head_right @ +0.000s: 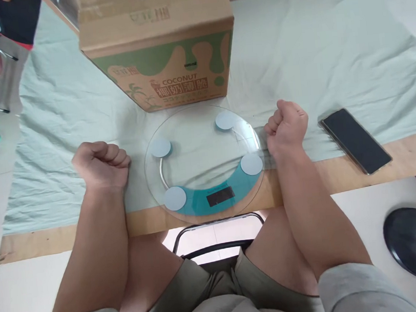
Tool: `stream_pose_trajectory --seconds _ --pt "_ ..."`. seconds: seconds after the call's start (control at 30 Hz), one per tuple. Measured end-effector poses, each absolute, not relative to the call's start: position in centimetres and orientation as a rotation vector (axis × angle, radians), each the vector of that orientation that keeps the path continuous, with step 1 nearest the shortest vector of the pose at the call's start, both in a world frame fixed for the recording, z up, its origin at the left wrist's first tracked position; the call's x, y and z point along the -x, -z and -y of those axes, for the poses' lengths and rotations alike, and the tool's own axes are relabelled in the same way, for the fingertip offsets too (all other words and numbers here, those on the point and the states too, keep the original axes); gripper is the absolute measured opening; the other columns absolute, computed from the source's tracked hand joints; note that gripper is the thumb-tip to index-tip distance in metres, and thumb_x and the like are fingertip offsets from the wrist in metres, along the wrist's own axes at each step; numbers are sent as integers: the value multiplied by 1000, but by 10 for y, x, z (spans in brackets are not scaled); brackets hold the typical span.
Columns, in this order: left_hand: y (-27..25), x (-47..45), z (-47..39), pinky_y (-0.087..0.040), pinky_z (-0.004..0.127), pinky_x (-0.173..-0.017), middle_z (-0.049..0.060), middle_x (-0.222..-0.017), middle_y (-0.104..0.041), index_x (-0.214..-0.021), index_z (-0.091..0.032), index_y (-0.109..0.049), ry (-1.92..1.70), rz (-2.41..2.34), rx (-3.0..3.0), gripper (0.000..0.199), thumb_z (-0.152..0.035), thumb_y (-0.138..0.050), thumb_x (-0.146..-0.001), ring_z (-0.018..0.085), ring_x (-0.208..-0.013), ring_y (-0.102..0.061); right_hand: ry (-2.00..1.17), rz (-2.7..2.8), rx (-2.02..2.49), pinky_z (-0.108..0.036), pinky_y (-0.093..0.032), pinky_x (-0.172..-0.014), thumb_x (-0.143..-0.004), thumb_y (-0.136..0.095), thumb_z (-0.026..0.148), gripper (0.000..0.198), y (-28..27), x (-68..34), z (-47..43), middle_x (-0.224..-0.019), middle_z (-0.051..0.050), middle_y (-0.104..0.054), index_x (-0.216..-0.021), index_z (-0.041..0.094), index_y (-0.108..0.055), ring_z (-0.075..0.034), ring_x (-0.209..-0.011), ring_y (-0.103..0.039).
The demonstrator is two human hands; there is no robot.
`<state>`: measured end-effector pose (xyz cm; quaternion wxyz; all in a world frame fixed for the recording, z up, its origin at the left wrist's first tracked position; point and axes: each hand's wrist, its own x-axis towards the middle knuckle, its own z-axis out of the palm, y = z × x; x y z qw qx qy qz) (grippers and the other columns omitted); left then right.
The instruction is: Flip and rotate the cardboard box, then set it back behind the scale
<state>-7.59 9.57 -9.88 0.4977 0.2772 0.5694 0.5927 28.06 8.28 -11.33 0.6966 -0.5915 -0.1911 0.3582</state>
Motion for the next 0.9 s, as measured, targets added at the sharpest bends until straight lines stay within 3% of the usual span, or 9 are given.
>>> stream_pose_trajectory --seconds 0.17,0.5,0.7,0.9 --pt "109 75 -98 -1 27 -50 -5 -63 0 -68 -20 -3 -1427 -1399 -654 72 -29 -75 -62 4 -49 -4 -799 430 1296 -30 -4 -58 -77 -67 19 56 112 -272 -79 -72 5 -3 -79 21 -10 -5 -60 -3" --pt "107 69 -98 -1 27 -52 -5 -61 -1 -66 -19 -3 -1411 -1397 -724 82 -37 -83 -56 1 -47 -7 -765 368 1322 -32 -2 -58 -80 -60 13 46 108 -266 -83 -70 6 -3 -80 23 -16 -5 -60 -3" --pt "104 60 -96 -2 25 -53 -4 -60 -4 -62 -19 -5 -1403 -1418 -810 66 -27 -71 -57 2 -50 -7 -757 363 1321 -31 -1 -59 -77 -60 12 43 105 -263 -83 -72 6 -5 -77 23 -19 -5 -59 -5" --pt "115 59 -91 -5 27 -54 -4 -58 -10 -52 -19 -18 -1398 -1455 -928 52 -25 -68 -63 4 -51 -10 -729 369 1270 -29 -3 -59 -72 -57 15 40 103 -263 -76 -69 7 -3 -74 22 -18 -4 -57 -5"
